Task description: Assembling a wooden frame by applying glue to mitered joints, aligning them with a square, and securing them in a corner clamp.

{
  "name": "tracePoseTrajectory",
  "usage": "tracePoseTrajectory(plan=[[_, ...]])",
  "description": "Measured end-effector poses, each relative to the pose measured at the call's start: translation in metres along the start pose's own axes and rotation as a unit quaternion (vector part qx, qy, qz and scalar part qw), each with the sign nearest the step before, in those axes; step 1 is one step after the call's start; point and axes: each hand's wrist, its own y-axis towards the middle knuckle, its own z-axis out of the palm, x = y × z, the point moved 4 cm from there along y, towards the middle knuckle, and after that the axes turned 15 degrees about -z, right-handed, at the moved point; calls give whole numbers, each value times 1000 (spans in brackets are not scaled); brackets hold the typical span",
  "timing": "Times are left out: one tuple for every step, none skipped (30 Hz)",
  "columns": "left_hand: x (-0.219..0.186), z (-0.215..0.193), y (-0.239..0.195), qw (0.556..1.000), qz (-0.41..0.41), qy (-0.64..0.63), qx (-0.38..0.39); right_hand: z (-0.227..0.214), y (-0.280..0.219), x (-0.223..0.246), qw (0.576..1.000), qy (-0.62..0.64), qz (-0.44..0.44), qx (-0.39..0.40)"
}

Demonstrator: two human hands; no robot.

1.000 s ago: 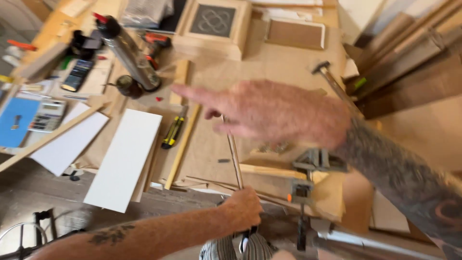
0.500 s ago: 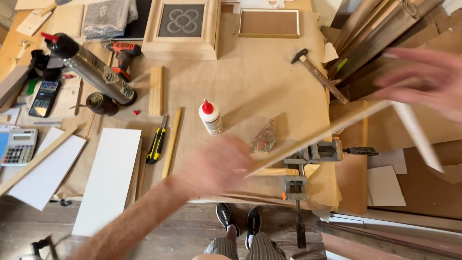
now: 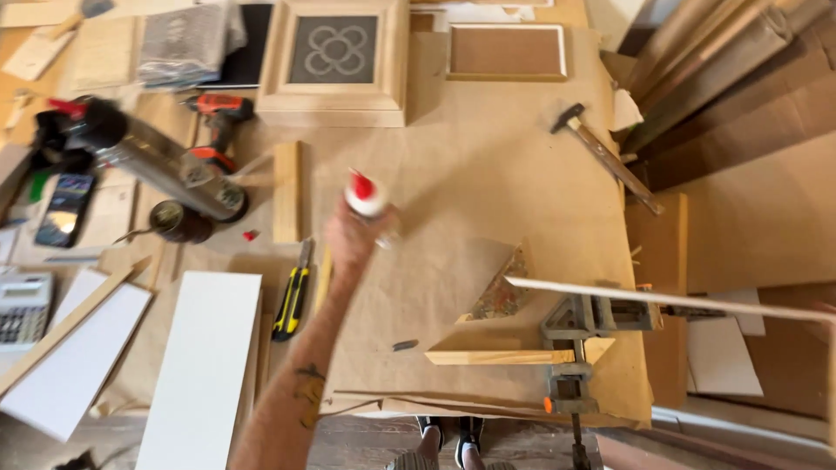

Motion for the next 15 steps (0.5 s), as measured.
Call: tracePoseTrajectory(plan=[[-7, -7, 22, 999, 6, 4, -38, 22, -7, -10, 1000, 10, 11, -22], [2, -10, 65, 1000, 9, 7, -22, 25, -7, -15, 999, 15, 25, -46], [7, -14, 106, 997, 49, -22, -55, 34, -7, -21, 997, 19, 38, -70], [12, -4, 144, 991, 88, -55, -80, 40, -14, -26, 994, 17, 52, -97], [9, -4, 140, 993, 90, -56, -57, 56, -9, -28, 992, 1, 62, -111], [-1, -19, 137, 979, 162, -61, -106, 81, 4, -34, 990, 41, 81, -106], [-11, -35, 135, 958, 233, -67, -153, 105, 18, -41, 986, 81, 101, -102], [-5, -33, 150, 959, 236, -68, -143, 118, 25, -44, 986, 75, 105, -110], [0, -33, 165, 950, 248, -40, -185, 135, 31, -48, 983, 112, 111, -96], [11, -37, 177, 939, 257, -8, -228, 155, 36, -53, 978, 150, 119, -79], [4, -37, 169, 941, 257, -7, -220, 163, 36, -58, 978, 147, 125, -84], [3, -40, 165, 959, 209, -9, -190, 176, 39, -63, 973, 174, 128, -80], [1, -44, 161, 974, 161, -11, -160, 189, 42, -66, 968, 201, 132, -76], [-4, -45, 138, 974, 159, -10, -159, 193, 42, -79, 968, 201, 133, -75], [-5, -49, 117, 968, 137, -153, -145, 198, 41, -92, 965, 208, 145, -70]])
